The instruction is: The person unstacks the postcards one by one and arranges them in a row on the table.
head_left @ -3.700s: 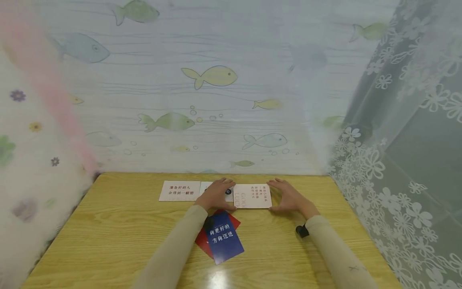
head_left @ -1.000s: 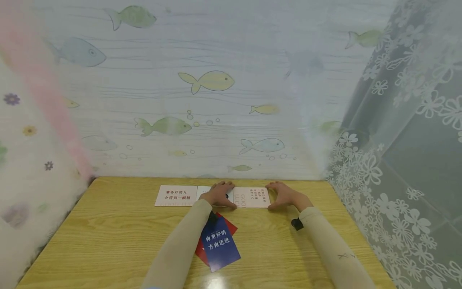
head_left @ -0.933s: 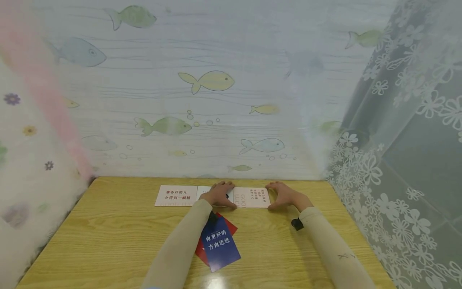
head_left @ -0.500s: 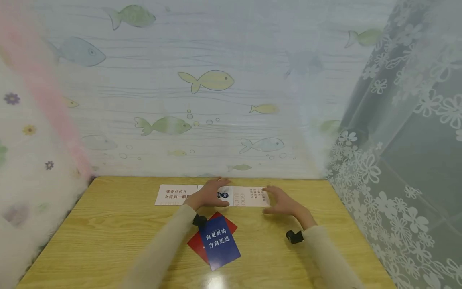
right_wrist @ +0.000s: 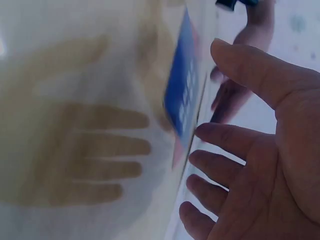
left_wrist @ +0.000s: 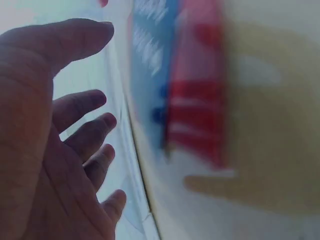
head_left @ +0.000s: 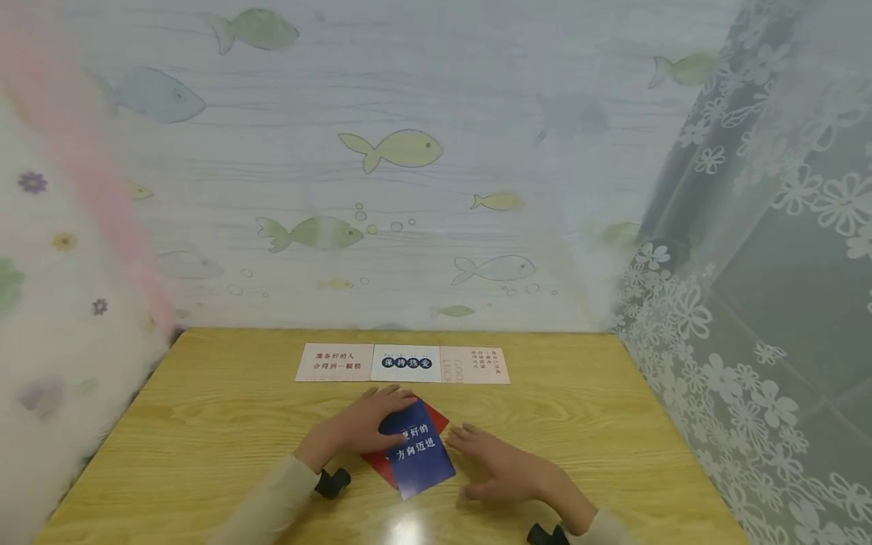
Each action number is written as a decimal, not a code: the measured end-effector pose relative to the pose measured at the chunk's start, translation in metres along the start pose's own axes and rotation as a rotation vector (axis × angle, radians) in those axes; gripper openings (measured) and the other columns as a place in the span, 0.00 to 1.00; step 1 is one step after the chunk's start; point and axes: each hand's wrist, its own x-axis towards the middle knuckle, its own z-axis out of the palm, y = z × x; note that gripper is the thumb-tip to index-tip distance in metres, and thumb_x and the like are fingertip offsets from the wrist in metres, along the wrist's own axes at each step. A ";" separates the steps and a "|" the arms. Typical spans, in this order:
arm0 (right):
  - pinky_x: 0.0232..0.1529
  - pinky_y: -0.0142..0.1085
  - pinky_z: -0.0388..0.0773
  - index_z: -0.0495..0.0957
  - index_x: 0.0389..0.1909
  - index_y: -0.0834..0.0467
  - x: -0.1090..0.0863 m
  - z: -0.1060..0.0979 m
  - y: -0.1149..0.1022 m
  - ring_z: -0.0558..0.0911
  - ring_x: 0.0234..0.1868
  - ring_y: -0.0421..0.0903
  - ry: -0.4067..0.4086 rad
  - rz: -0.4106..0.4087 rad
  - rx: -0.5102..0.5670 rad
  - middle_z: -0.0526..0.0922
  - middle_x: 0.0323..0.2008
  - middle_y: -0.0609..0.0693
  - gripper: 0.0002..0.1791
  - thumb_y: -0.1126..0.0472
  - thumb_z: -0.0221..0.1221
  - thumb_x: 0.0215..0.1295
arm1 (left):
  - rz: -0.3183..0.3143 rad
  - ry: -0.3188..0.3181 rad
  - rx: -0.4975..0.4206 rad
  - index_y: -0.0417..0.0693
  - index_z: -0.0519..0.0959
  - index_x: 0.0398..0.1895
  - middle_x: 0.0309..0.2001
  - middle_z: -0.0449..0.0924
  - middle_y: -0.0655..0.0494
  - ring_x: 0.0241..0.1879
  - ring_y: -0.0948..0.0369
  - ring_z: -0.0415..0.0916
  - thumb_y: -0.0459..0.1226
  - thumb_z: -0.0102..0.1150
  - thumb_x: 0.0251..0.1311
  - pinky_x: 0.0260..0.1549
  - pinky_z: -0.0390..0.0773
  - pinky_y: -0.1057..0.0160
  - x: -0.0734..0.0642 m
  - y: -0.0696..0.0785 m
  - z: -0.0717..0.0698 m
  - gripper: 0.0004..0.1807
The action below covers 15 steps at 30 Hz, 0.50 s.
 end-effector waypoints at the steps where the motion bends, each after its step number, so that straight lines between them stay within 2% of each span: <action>1: 0.76 0.55 0.60 0.61 0.78 0.54 -0.001 0.005 -0.005 0.54 0.80 0.58 -0.018 -0.012 -0.015 0.57 0.80 0.54 0.43 0.42 0.63 0.68 | -0.010 -0.003 -0.002 0.44 0.67 0.75 0.76 0.64 0.45 0.77 0.41 0.54 0.49 0.62 0.67 0.74 0.52 0.34 -0.006 0.002 0.004 0.36; 5: 0.75 0.49 0.65 0.57 0.80 0.48 -0.004 0.023 -0.021 0.55 0.80 0.55 -0.109 -0.073 -0.100 0.54 0.81 0.50 0.43 0.36 0.56 0.71 | -0.083 -0.036 -0.021 0.48 0.68 0.75 0.77 0.64 0.52 0.78 0.45 0.54 0.53 0.59 0.69 0.76 0.50 0.37 -0.027 0.013 0.013 0.36; 8: 0.74 0.46 0.67 0.56 0.80 0.49 -0.005 0.029 -0.027 0.55 0.80 0.54 -0.145 -0.111 -0.163 0.54 0.81 0.49 0.43 0.33 0.53 0.71 | -0.122 -0.046 -0.010 0.49 0.69 0.74 0.76 0.65 0.52 0.78 0.45 0.55 0.55 0.57 0.70 0.76 0.50 0.38 -0.038 0.023 0.014 0.35; 12: 0.73 0.45 0.69 0.57 0.80 0.51 -0.008 0.029 -0.028 0.58 0.79 0.54 -0.124 -0.109 -0.201 0.56 0.80 0.49 0.45 0.32 0.54 0.70 | -0.120 -0.022 0.054 0.47 0.73 0.72 0.74 0.68 0.49 0.75 0.44 0.60 0.54 0.58 0.70 0.74 0.55 0.36 -0.050 0.034 0.015 0.33; 15: 0.72 0.47 0.70 0.58 0.80 0.51 -0.010 0.026 -0.027 0.59 0.79 0.56 -0.091 -0.064 -0.192 0.58 0.80 0.48 0.46 0.32 0.56 0.68 | -0.134 -0.006 0.100 0.47 0.75 0.70 0.72 0.72 0.48 0.74 0.44 0.63 0.54 0.59 0.69 0.74 0.57 0.37 -0.058 0.040 0.016 0.32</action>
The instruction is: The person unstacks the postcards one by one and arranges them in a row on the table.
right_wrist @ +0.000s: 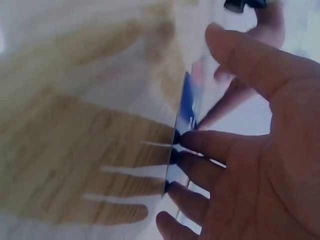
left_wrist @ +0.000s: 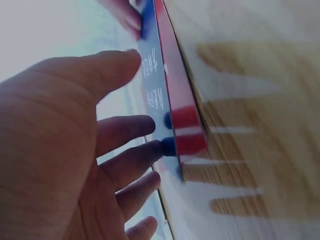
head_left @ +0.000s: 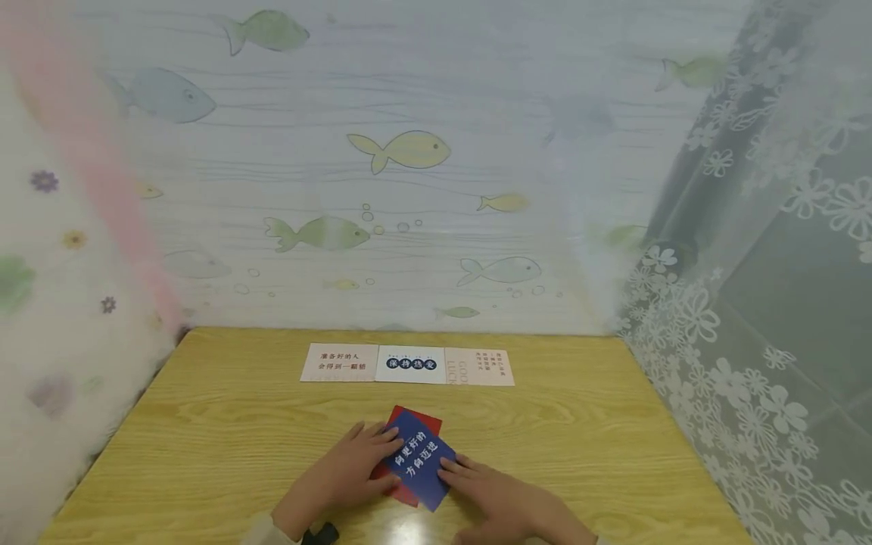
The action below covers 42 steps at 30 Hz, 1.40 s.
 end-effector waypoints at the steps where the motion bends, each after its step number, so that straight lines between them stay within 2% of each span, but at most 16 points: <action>1: 0.72 0.48 0.70 0.58 0.80 0.51 0.000 0.000 0.001 0.59 0.79 0.56 0.005 0.021 0.011 0.58 0.80 0.48 0.46 0.33 0.57 0.68 | -0.014 -0.003 0.015 0.48 0.75 0.69 0.71 0.73 0.49 0.73 0.45 0.64 0.54 0.59 0.68 0.74 0.57 0.38 -0.003 0.002 0.001 0.32; 4: 0.73 0.50 0.67 0.59 0.79 0.50 0.002 0.000 0.003 0.58 0.79 0.56 0.018 0.082 0.023 0.59 0.79 0.47 0.46 0.33 0.59 0.66 | -0.058 -0.031 0.050 0.49 0.76 0.68 0.68 0.76 0.51 0.72 0.46 0.67 0.53 0.61 0.67 0.74 0.59 0.38 -0.008 0.011 0.001 0.31; 7: 0.76 0.54 0.61 0.60 0.79 0.50 0.007 0.001 0.005 0.57 0.79 0.56 0.049 0.115 -0.030 0.60 0.79 0.47 0.46 0.34 0.60 0.66 | -0.084 -0.060 0.066 0.52 0.78 0.67 0.65 0.79 0.54 0.70 0.47 0.69 0.53 0.63 0.65 0.73 0.59 0.39 -0.011 0.017 0.000 0.30; 10: 0.78 0.58 0.54 0.62 0.78 0.51 0.012 0.000 0.006 0.57 0.80 0.56 0.078 0.128 -0.086 0.62 0.78 0.47 0.45 0.35 0.61 0.65 | -0.085 -0.042 0.047 0.52 0.78 0.66 0.64 0.80 0.55 0.70 0.48 0.69 0.52 0.63 0.64 0.74 0.59 0.39 -0.013 0.017 -0.001 0.29; 13: 0.78 0.59 0.51 0.65 0.76 0.52 0.016 -0.005 0.009 0.58 0.79 0.57 0.093 0.122 -0.099 0.64 0.77 0.48 0.44 0.37 0.63 0.64 | -0.081 0.002 0.036 0.51 0.77 0.68 0.68 0.75 0.53 0.72 0.48 0.66 0.54 0.62 0.66 0.74 0.59 0.41 -0.013 0.012 -0.001 0.31; 17: 0.78 0.58 0.53 0.68 0.74 0.54 0.021 -0.015 0.016 0.61 0.78 0.56 0.125 0.113 -0.091 0.67 0.75 0.50 0.44 0.41 0.68 0.60 | -0.072 0.059 0.028 0.49 0.72 0.72 0.75 0.66 0.49 0.76 0.46 0.60 0.59 0.60 0.65 0.75 0.57 0.41 -0.011 0.001 0.002 0.38; 21: 0.78 0.59 0.53 0.66 0.74 0.60 0.026 -0.023 0.022 0.60 0.78 0.59 0.153 0.114 -0.060 0.65 0.76 0.56 0.50 0.42 0.73 0.55 | -0.069 0.093 -0.006 0.45 0.67 0.75 0.78 0.61 0.47 0.78 0.44 0.55 0.64 0.60 0.62 0.76 0.56 0.40 -0.011 -0.008 0.007 0.46; 25: 0.77 0.60 0.55 0.64 0.74 0.65 0.028 -0.022 0.028 0.59 0.78 0.62 0.139 0.127 -0.034 0.63 0.76 0.60 0.54 0.42 0.75 0.52 | -0.097 0.078 -0.036 0.45 0.62 0.78 0.80 0.56 0.48 0.79 0.45 0.50 0.68 0.59 0.58 0.76 0.53 0.39 -0.011 -0.013 0.012 0.53; 28: 0.76 0.58 0.58 0.64 0.74 0.66 0.028 -0.019 0.031 0.60 0.78 0.61 0.141 0.152 -0.020 0.63 0.77 0.59 0.55 0.41 0.74 0.51 | -0.112 0.068 -0.059 0.47 0.59 0.79 0.81 0.53 0.50 0.80 0.45 0.47 0.70 0.60 0.56 0.77 0.51 0.39 -0.009 -0.015 0.013 0.56; 34: 0.75 0.56 0.61 0.63 0.75 0.65 0.028 -0.016 0.040 0.60 0.78 0.61 0.169 0.171 0.012 0.62 0.77 0.59 0.57 0.41 0.76 0.49 | -0.124 0.069 -0.137 0.48 0.58 0.80 0.82 0.50 0.51 0.81 0.45 0.43 0.69 0.64 0.51 0.77 0.46 0.38 -0.005 -0.021 0.014 0.59; 42: 0.75 0.56 0.61 0.64 0.75 0.63 0.030 -0.018 0.044 0.59 0.78 0.61 0.174 0.179 0.060 0.60 0.78 0.58 0.57 0.40 0.76 0.48 | -0.058 0.099 -0.278 0.43 0.61 0.77 0.81 0.50 0.42 0.80 0.38 0.41 0.63 0.73 0.48 0.75 0.41 0.31 0.001 -0.038 0.020 0.58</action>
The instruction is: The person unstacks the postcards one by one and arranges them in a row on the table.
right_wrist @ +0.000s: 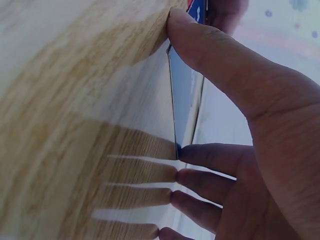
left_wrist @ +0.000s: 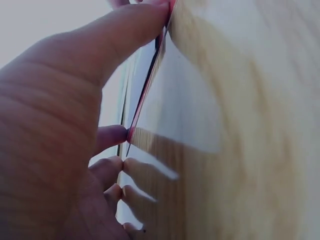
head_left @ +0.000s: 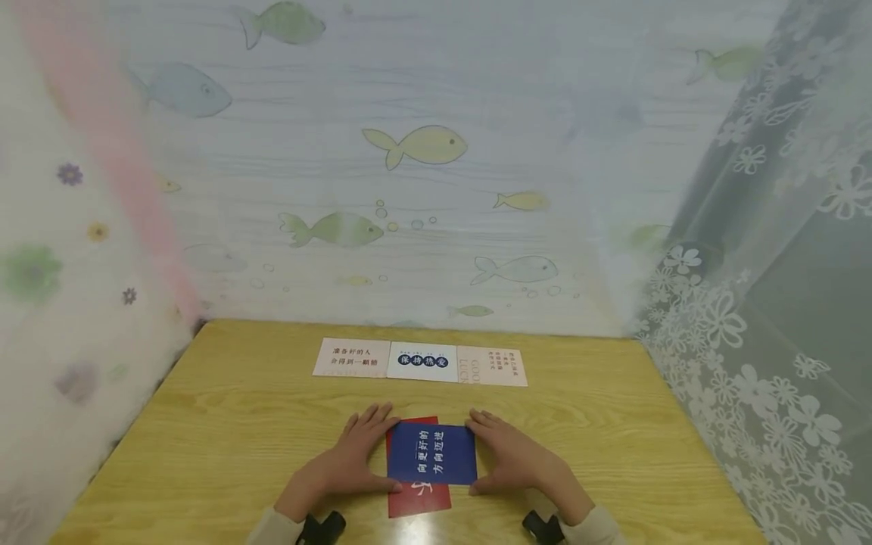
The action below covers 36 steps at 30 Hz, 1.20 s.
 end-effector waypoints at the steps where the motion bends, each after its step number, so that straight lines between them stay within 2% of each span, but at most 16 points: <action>1: 0.75 0.57 0.61 0.64 0.75 0.63 0.000 0.000 0.000 0.59 0.78 0.61 0.000 0.001 0.006 0.60 0.78 0.58 0.57 0.40 0.76 0.48 | 0.006 0.004 -0.010 0.43 0.62 0.77 0.80 0.51 0.42 0.80 0.38 0.41 0.63 0.73 0.47 0.75 0.40 0.30 0.000 -0.002 0.000 0.58; 12: 0.74 0.59 0.61 0.68 0.73 0.62 0.000 0.006 0.006 0.58 0.78 0.62 0.031 0.006 0.098 0.61 0.77 0.59 0.54 0.42 0.78 0.47 | 0.031 0.066 -0.073 0.45 0.68 0.73 0.79 0.54 0.41 0.79 0.37 0.43 0.61 0.77 0.45 0.74 0.39 0.30 0.000 -0.006 0.005 0.54; 19: 0.74 0.59 0.61 0.71 0.70 0.63 0.003 0.007 0.007 0.60 0.77 0.63 0.071 -0.012 0.125 0.64 0.76 0.60 0.53 0.44 0.79 0.44 | -0.019 0.080 -0.101 0.48 0.69 0.72 0.79 0.55 0.43 0.80 0.38 0.43 0.60 0.79 0.42 0.76 0.38 0.33 0.000 -0.006 0.004 0.54; 28: 0.74 0.60 0.60 0.70 0.71 0.64 0.003 0.004 0.005 0.60 0.77 0.65 0.063 -0.013 0.165 0.65 0.75 0.62 0.54 0.46 0.80 0.44 | -0.014 0.099 -0.144 0.47 0.72 0.64 0.78 0.57 0.41 0.79 0.37 0.44 0.57 0.82 0.38 0.76 0.38 0.33 0.002 -0.004 0.002 0.50; 36: 0.74 0.59 0.62 0.70 0.71 0.61 0.003 0.005 0.005 0.62 0.77 0.63 0.059 -0.013 0.137 0.66 0.75 0.60 0.53 0.44 0.79 0.44 | -0.039 0.093 -0.163 0.52 0.72 0.60 0.78 0.57 0.41 0.80 0.38 0.42 0.57 0.83 0.36 0.76 0.37 0.34 0.000 -0.006 0.004 0.47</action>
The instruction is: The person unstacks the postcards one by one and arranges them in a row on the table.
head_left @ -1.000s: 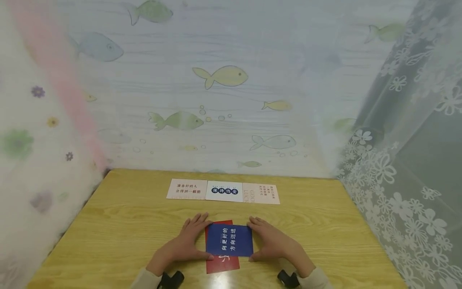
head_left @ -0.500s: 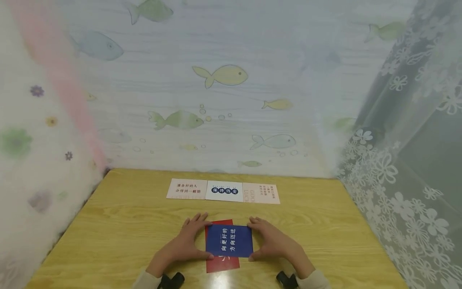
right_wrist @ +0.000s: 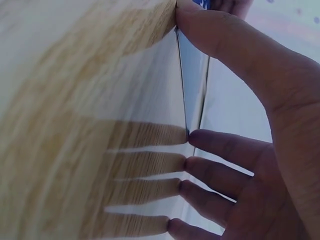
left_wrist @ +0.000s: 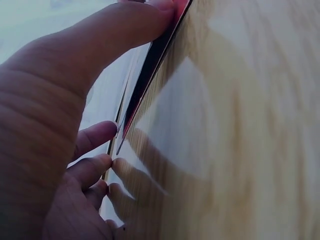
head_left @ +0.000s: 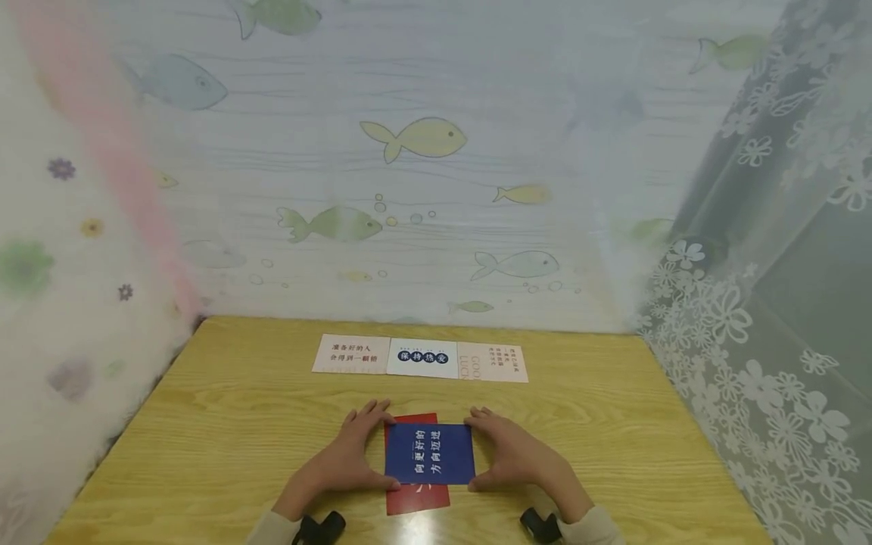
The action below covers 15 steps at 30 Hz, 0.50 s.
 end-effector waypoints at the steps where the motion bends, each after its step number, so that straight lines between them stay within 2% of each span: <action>1: 0.74 0.59 0.62 0.70 0.70 0.61 0.000 0.000 0.000 0.62 0.76 0.62 0.001 -0.001 -0.001 0.66 0.75 0.60 0.53 0.44 0.79 0.44 | 0.001 0.003 -0.004 0.51 0.72 0.60 0.78 0.57 0.41 0.80 0.38 0.42 0.57 0.83 0.35 0.76 0.37 0.33 0.000 0.000 0.000 0.47; 15: 0.73 0.61 0.62 0.74 0.64 0.58 -0.002 -0.001 -0.005 0.63 0.75 0.66 0.015 -0.009 0.030 0.67 0.73 0.62 0.46 0.47 0.80 0.42 | 0.018 0.014 0.027 0.50 0.72 0.62 0.78 0.56 0.41 0.80 0.39 0.43 0.58 0.82 0.36 0.76 0.38 0.34 -0.003 -0.001 0.002 0.49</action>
